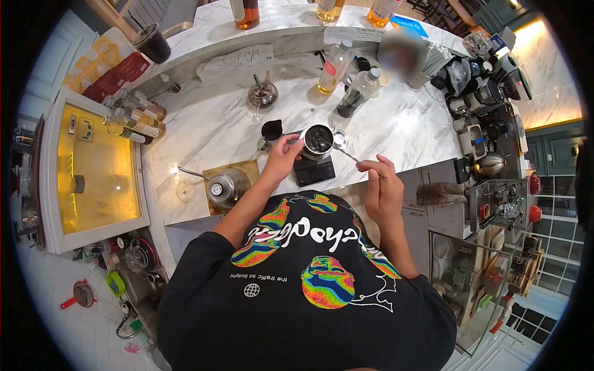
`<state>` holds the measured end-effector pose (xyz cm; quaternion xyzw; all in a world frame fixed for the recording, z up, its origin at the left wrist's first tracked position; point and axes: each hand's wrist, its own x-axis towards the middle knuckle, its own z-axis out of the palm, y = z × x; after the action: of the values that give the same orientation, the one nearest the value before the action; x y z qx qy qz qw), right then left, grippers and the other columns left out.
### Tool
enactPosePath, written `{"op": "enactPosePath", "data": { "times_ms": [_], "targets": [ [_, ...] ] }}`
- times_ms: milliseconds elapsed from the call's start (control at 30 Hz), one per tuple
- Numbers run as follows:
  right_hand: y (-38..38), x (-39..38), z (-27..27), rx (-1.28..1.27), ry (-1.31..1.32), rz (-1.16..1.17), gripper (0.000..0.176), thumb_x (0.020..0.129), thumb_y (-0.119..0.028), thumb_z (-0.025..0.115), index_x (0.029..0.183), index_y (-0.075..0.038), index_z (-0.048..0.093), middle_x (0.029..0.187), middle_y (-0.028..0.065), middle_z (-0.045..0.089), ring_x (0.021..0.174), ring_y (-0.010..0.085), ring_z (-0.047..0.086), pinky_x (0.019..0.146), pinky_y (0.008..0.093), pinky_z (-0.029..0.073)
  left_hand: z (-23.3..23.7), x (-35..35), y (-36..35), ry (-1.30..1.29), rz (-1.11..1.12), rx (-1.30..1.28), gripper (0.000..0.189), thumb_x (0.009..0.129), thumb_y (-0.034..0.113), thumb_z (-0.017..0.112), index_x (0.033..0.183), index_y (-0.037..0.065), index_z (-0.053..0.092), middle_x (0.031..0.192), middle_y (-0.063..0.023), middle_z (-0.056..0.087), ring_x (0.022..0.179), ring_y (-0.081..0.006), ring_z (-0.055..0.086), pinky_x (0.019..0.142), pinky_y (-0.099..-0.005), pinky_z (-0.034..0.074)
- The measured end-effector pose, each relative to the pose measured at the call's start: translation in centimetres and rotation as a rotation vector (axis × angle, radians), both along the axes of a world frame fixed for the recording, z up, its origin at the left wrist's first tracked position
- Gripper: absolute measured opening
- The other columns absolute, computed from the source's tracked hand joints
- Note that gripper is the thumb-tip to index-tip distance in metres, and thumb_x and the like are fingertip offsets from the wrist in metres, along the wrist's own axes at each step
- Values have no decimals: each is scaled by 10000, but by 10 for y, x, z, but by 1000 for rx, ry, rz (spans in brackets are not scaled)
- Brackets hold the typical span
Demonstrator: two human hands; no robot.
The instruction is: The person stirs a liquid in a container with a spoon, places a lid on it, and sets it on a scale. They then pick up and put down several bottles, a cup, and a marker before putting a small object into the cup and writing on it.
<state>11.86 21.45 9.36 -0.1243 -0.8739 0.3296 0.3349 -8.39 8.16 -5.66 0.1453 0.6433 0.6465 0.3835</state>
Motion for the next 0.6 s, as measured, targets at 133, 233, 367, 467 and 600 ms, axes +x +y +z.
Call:
{"op": "enactPosePath", "data": {
  "times_ms": [133,233,367,467,600],
  "targets": [
    [11,9,2,34,-43,-43,101,980,-1,536,994,-15,636,925,100,715,783,270,683,1014,502,468,5,1,0,15,4,-6,438,999,389,625,1309,81,587,881,4,657,825,-90,613,702,-252,438],
    [7,8,5,42,-31,29,110,989,-13,525,992,-15,636,923,100,714,778,277,680,1006,491,474,2,0,-1,22,5,11,442,997,386,629,1306,74,588,884,3,651,821,-90,608,695,-250,434],
    [3,-1,1,10,0,0,111,992,-23,527,981,-14,638,905,103,713,770,283,679,1002,494,477,7,0,0,-7,33,8,399,980,292,677,1257,16,595,909,-35,668,807,-95,603,736,-257,508],
    [12,6,3,15,-27,-35,106,988,-16,539,979,-16,644,903,103,710,781,298,682,988,491,484,7,-1,0,-6,24,-19,408,974,299,681,1257,18,599,909,-35,666,813,-98,601,740,-259,505],
    [6,3,5,15,-8,20,117,993,-19,530,980,-18,646,913,100,710,782,304,677,984,484,489,5,-1,0,0,14,-7,413,972,305,683,1261,23,599,904,-37,664,814,-101,599,746,-260,504]
  ]
}}
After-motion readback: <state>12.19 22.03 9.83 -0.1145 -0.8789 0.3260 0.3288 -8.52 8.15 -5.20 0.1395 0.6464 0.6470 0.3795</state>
